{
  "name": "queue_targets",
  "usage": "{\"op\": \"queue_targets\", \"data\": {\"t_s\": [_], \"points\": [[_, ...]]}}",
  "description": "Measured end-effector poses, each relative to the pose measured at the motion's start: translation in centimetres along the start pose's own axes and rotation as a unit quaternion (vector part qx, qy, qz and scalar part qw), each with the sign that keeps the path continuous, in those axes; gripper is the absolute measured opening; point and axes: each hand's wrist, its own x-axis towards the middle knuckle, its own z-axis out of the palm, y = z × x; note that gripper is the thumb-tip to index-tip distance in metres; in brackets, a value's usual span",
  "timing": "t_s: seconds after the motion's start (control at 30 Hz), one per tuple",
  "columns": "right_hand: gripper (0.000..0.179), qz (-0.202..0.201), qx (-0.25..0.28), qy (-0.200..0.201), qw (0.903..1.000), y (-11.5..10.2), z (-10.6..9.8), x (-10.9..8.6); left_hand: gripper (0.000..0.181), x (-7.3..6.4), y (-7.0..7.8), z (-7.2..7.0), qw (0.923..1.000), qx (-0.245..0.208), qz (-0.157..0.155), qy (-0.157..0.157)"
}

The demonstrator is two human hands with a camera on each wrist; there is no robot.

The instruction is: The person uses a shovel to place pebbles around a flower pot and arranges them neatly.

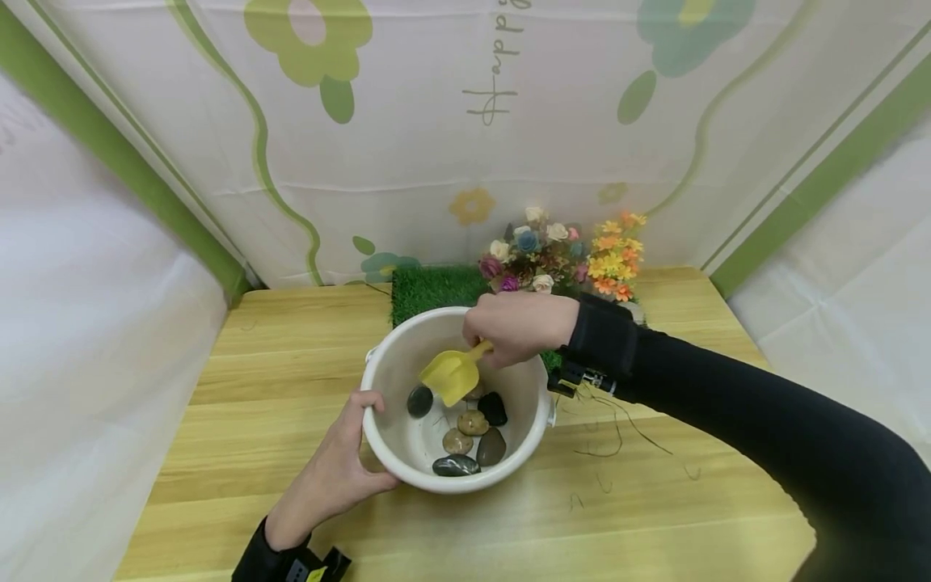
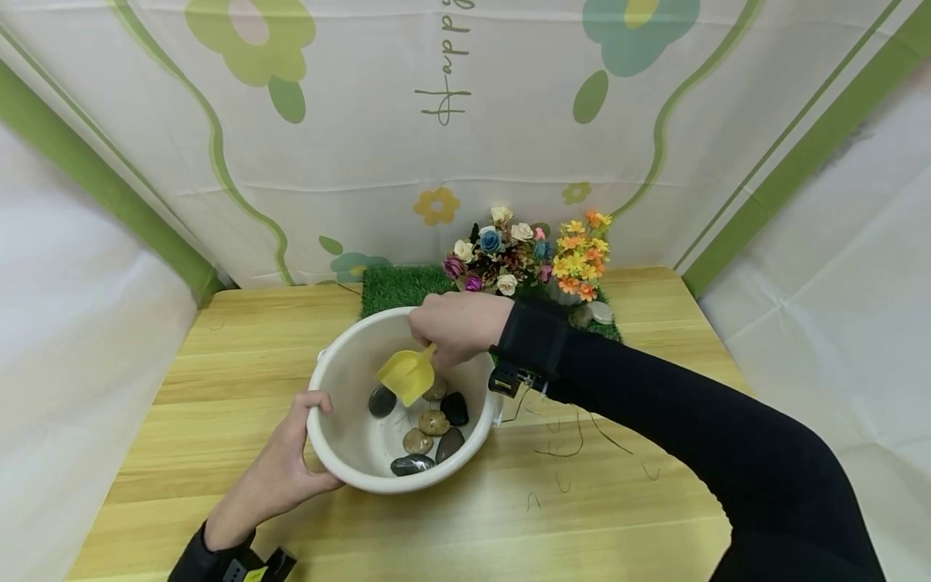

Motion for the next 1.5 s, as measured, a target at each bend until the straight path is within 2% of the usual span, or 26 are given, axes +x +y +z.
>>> {"op": "queue_targets", "data": {"t_s": [0.23, 0.33, 0.7, 0.9, 1.1, 1.27, 1.37, 1.5], "points": [[0.030, 0.035, -0.017, -0.068, 0.9969, -0.4, 0.9, 1.1, 0.078, 0.0, 0.0, -0.1, 1.0000, -0.006, -0.004, -0.003], [0.032, 0.043, -0.019, -0.085, 0.9952, -0.6, 1.3, 1.5, 0.078, 0.0, 0.0, -0.1, 0.9999, -0.007, -0.007, -0.003], [0.033, 0.004, -0.068, -0.104, 0.9923, -1.5, 2.6, 2.3, 0.079, -0.1, 0.0, -0.1, 1.0000, -0.007, -0.005, 0.000], [0.020, 0.021, -0.104, -0.114, 0.9878, -2.9, 2.7, 2.5, 0.078, 0.0, 0.0, -0.1, 1.0000, -0.004, -0.003, -0.001], [0.021, 0.025, -0.144, -0.114, 0.9827, -4.1, 2.7, 2.6, 0.078, 0.0, 0.0, -0.1, 1.0000, -0.005, -0.004, -0.002], [0.022, 0.032, -0.175, -0.104, 0.9786, -5.0, 2.8, 2.6, 0.078, 0.1, -0.2, 0.0, 1.0000, -0.004, 0.008, 0.002], [0.022, 0.036, -0.180, -0.101, 0.9779, -5.2, 3.1, 2.6, 0.078, 0.1, -0.3, 0.0, 0.9999, -0.007, 0.011, 0.003], [0.022, 0.041, -0.158, -0.120, 0.9794, -5.0, 3.2, 2.9, 0.079, 0.1, -0.3, 0.0, 0.9999, -0.008, 0.012, 0.004]]}}
